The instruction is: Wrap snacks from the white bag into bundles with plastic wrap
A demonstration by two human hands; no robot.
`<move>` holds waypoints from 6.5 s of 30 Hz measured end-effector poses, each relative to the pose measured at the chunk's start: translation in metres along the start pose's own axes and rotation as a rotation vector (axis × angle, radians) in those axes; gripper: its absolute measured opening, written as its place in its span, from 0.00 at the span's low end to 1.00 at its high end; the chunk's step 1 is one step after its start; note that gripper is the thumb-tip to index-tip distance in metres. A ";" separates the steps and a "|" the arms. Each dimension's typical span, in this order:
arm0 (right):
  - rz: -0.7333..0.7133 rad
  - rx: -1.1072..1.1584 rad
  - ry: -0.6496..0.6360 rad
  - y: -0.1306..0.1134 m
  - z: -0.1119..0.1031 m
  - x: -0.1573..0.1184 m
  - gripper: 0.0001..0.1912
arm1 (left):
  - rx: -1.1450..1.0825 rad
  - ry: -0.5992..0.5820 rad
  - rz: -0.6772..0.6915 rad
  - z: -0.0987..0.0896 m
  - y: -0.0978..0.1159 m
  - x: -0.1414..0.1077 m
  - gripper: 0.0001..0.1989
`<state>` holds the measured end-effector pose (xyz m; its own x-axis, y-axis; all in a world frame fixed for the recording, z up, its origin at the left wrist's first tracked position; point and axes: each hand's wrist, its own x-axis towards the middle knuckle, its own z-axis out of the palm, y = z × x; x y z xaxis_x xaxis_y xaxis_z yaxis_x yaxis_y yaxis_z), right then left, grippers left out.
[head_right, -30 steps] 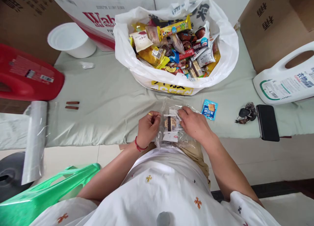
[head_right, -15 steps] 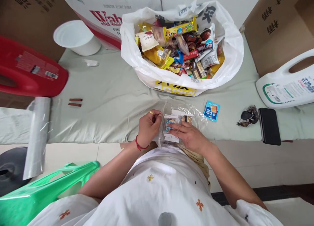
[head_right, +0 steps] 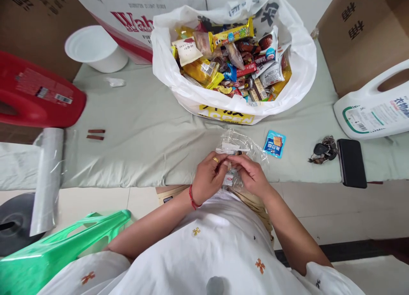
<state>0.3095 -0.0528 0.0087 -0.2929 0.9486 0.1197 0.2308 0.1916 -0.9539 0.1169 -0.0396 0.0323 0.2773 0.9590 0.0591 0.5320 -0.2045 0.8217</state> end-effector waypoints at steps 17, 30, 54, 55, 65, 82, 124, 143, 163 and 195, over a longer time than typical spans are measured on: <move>0.458 -0.024 0.229 0.000 -0.004 0.101 0.26 | 0.689 -0.193 0.297 0.025 -0.002 -0.017 0.17; 0.240 -0.802 0.347 0.017 -0.014 0.084 0.12 | 0.592 -0.283 0.312 0.011 0.007 -0.003 0.23; 0.554 -0.541 0.668 -0.029 0.014 -0.061 0.21 | 0.597 -0.499 0.249 -0.006 0.022 0.015 0.26; 0.521 -0.579 0.654 -0.030 0.011 -0.053 0.20 | 0.571 -0.472 0.242 -0.006 0.020 0.014 0.27; 0.611 -0.524 0.310 -0.012 -0.005 0.002 0.16 | 0.123 -0.278 0.195 -0.004 -0.008 0.012 0.24; 0.729 -0.369 0.335 -0.011 -0.010 -0.014 0.18 | -0.055 0.039 -0.069 -0.011 -0.008 -0.006 0.06; 0.291 -0.666 -0.114 0.011 -0.067 0.037 0.13 | -0.361 0.191 -0.339 -0.020 -0.004 0.000 0.07; 0.229 -0.454 0.211 -0.038 -0.115 0.025 0.19 | -0.241 0.239 -0.133 -0.019 -0.010 0.002 0.04; 0.177 -0.598 -0.242 -0.027 -0.034 0.063 0.11 | 0.316 0.224 0.368 0.003 0.005 -0.009 0.05; 0.884 0.013 0.625 -0.021 -0.010 -0.103 0.40 | 0.360 -0.207 0.429 -0.017 0.012 0.002 0.10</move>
<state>0.3446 -0.1521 0.0192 0.4985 0.7106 -0.4965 0.1170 -0.6226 -0.7737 0.1107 -0.0364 0.0519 0.6583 0.7250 0.2025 0.5655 -0.6538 0.5027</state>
